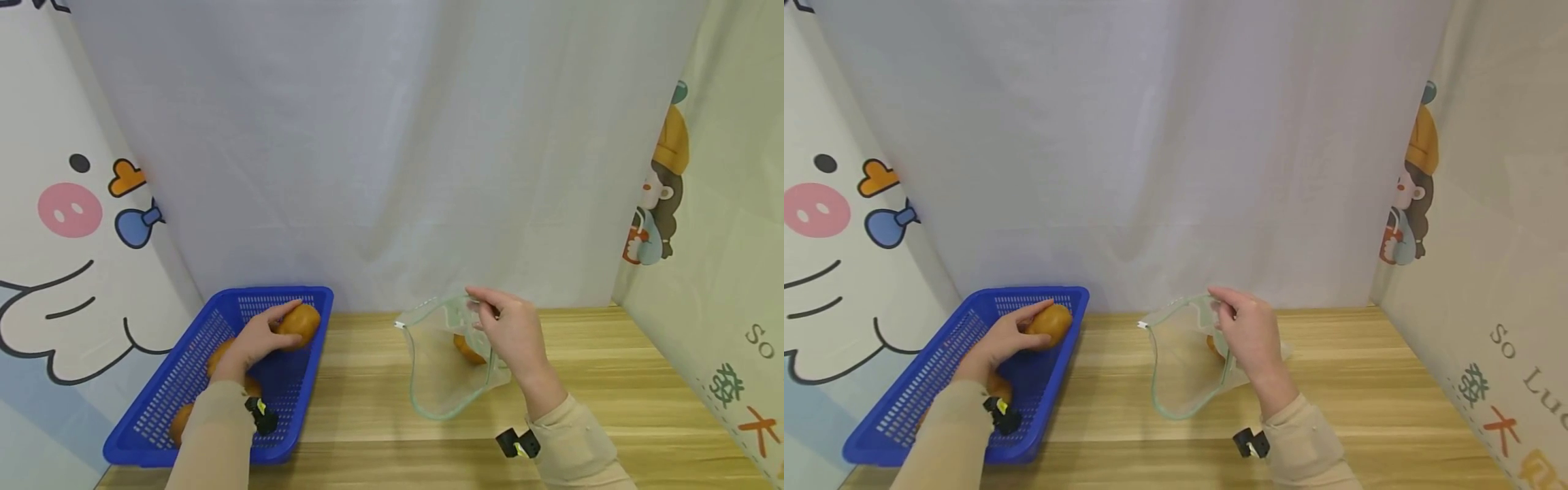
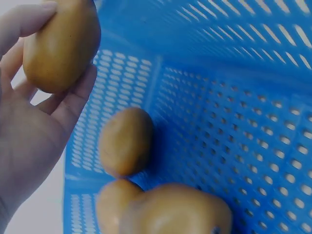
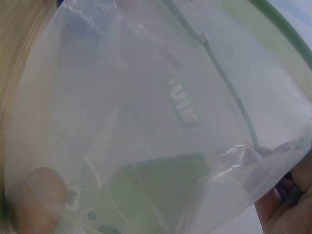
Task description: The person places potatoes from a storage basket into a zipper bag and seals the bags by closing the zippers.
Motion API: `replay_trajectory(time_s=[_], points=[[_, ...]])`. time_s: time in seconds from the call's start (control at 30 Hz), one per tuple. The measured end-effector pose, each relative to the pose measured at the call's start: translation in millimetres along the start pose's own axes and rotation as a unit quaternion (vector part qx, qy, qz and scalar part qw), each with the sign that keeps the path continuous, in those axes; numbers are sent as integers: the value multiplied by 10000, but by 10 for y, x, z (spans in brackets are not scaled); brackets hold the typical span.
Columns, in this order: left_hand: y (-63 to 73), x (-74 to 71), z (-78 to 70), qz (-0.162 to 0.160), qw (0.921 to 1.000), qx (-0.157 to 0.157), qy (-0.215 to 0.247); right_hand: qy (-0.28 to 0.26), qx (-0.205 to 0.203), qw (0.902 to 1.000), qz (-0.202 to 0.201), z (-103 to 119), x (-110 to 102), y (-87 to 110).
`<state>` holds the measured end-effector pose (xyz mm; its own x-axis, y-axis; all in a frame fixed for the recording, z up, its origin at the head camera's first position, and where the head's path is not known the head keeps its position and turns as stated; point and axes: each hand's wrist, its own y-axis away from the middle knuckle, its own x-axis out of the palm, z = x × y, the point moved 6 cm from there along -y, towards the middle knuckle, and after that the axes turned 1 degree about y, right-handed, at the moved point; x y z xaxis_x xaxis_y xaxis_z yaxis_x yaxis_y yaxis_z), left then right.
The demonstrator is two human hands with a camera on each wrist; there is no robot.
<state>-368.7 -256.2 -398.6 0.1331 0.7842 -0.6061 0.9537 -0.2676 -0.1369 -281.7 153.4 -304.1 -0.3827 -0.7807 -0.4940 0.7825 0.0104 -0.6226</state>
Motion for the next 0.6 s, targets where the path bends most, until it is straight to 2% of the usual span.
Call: replay_trajectory(time_s=[0.13,0.33,0.6], points=[[-37,-14,-164,-59,9998,73,148,-26,28,10000,35,4,11,-7],[-83,13,-501,-122,9988,289,380,-40,-67,10000,-6,20,8,-20],[-43,178,-976,217,9916,691,1068,-89,-40,10000,-15,15,15,-20]])
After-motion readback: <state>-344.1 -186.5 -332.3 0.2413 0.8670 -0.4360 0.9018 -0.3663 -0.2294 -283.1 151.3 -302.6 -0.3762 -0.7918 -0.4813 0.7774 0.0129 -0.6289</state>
